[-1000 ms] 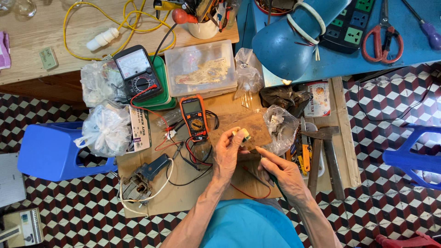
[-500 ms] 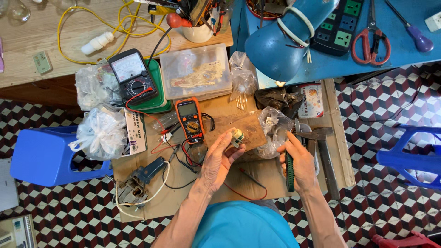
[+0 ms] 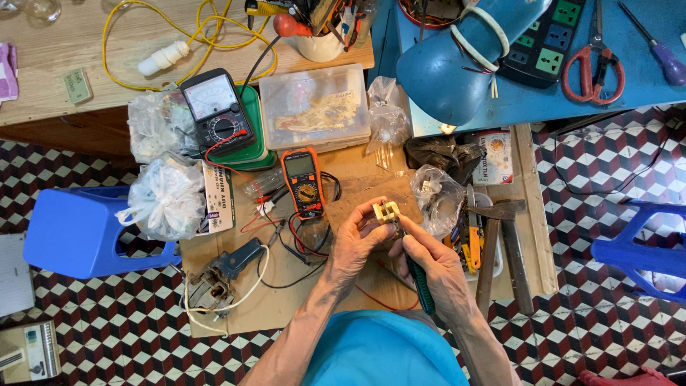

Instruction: The person holds a small electrical plug or socket component on a wooden board and uses pliers to pry and reposition its internal parts, turning the component over repeatedly while working on it. Near the end they pick up multimeter test probes and touch them to the component's terminals to test it.

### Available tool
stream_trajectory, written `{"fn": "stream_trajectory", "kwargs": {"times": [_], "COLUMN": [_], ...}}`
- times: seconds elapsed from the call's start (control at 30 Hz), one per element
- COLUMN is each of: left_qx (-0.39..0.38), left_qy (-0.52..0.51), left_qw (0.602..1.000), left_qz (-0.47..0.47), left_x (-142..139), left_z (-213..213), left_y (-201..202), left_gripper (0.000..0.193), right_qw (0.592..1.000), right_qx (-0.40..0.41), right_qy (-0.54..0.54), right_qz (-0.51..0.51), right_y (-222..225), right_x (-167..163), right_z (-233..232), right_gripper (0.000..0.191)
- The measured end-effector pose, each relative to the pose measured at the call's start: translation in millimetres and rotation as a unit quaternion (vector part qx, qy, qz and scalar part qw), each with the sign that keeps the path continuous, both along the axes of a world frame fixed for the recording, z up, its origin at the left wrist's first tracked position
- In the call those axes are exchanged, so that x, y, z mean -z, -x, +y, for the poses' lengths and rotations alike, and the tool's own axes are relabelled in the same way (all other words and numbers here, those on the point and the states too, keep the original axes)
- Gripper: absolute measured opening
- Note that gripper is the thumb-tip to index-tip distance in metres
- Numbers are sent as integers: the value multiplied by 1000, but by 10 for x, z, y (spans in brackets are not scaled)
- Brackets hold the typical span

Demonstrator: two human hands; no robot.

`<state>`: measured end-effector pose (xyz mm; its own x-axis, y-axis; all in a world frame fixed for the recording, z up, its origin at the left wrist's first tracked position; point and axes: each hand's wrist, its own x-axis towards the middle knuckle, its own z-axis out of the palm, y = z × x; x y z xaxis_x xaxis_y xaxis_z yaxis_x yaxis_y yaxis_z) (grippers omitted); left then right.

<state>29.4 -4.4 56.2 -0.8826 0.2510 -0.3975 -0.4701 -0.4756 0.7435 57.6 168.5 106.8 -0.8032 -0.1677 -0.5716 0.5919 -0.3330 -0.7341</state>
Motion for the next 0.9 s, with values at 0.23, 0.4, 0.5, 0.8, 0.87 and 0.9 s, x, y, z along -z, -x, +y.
{"fn": "stream_trajectory", "kwargs": {"times": [0.23,0.4,0.5,0.8,0.87,0.9], "left_qx": [-18,-45,-44,-32,-31,-30], "left_qy": [-39,-56,-78,-73,-71,-70], "left_qw": [999,997,996,996,996,996], "left_qz": [4,-24,-2,-47,-53,-56], "left_x": [75,118,109,-29,-39,-41], "left_z": [-2,9,-8,-61,-61,-60], "left_y": [-19,-7,3,0,2,2], "left_gripper": [55,45,43,43,42,42], "right_qw": [1000,1000,1000,999,999,999], "right_qx": [1,-5,-8,-37,-43,-46], "right_qy": [1,-10,-12,-28,-25,-24], "right_qz": [-16,-27,-25,-21,-11,-6], "right_y": [-25,-26,-30,-22,-16,-13], "right_x": [50,88,102,127,120,113], "right_z": [4,-23,-25,-2,-1,-3], "right_gripper": [55,54,55,56,56,56]}}
